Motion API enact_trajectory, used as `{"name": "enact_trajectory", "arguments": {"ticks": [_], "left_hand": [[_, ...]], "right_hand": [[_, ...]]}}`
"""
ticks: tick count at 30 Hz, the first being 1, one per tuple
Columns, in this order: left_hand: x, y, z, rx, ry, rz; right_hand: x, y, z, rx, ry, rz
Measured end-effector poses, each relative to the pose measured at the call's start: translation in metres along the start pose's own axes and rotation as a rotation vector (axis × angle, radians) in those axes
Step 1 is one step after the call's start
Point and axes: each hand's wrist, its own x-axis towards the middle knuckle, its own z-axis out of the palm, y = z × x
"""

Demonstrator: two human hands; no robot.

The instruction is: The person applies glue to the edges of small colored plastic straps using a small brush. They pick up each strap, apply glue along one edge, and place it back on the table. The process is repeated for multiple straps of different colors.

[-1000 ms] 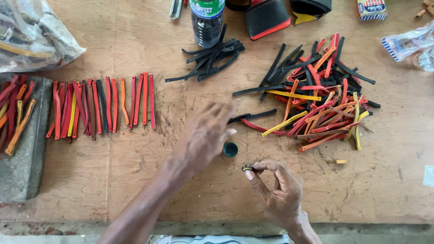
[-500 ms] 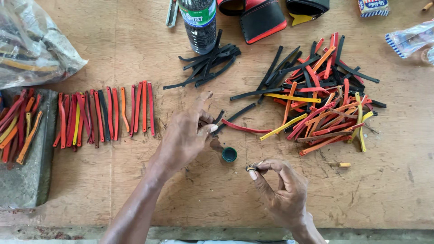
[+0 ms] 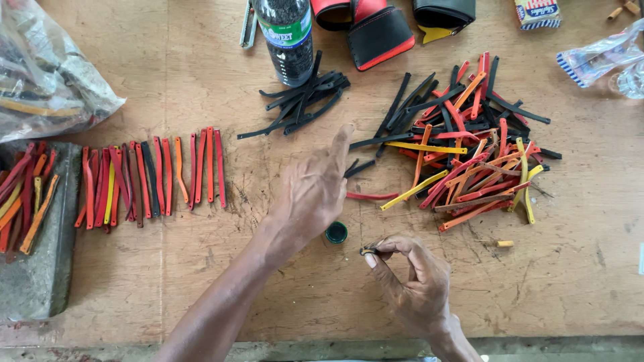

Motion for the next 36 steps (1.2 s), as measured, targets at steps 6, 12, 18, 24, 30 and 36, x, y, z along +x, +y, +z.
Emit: {"name": "enact_trajectory", "arguments": {"ticks": [6, 12, 18, 24, 30, 36], "left_hand": [[0.002, 0.005, -0.016, -0.416, 0.01, -0.121], [0.003, -0.002, -0.032, -0.577, 0.115, -0.091], [0.013, 0.001, -0.035, 0.04, 0.391, 0.216], [0.037, 0.005, -0.012, -0.089, 0.061, -0.188], [0.039, 0.001, 0.014, -0.011, 0.01, 0.073], [0.038, -0.018, -0.007, 0.348, 0.487, 0.098]], "right_hand": [[0.003, 0.001, -0.002, -0.015, 0.01, -0.006], [0.004, 0.001, -0.002, 0.011, 0.005, 0.012], [0.005, 0.001, -0.004, 0.019, 0.017, 0.01], [0.009, 0.001, -0.005, -0.012, 0.037, -0.009], [0.012, 0.003, -0.006, 0.002, 0.024, -0.033], [0.012, 0.008, -0.009, 0.026, 0.044, -0.029]]}}
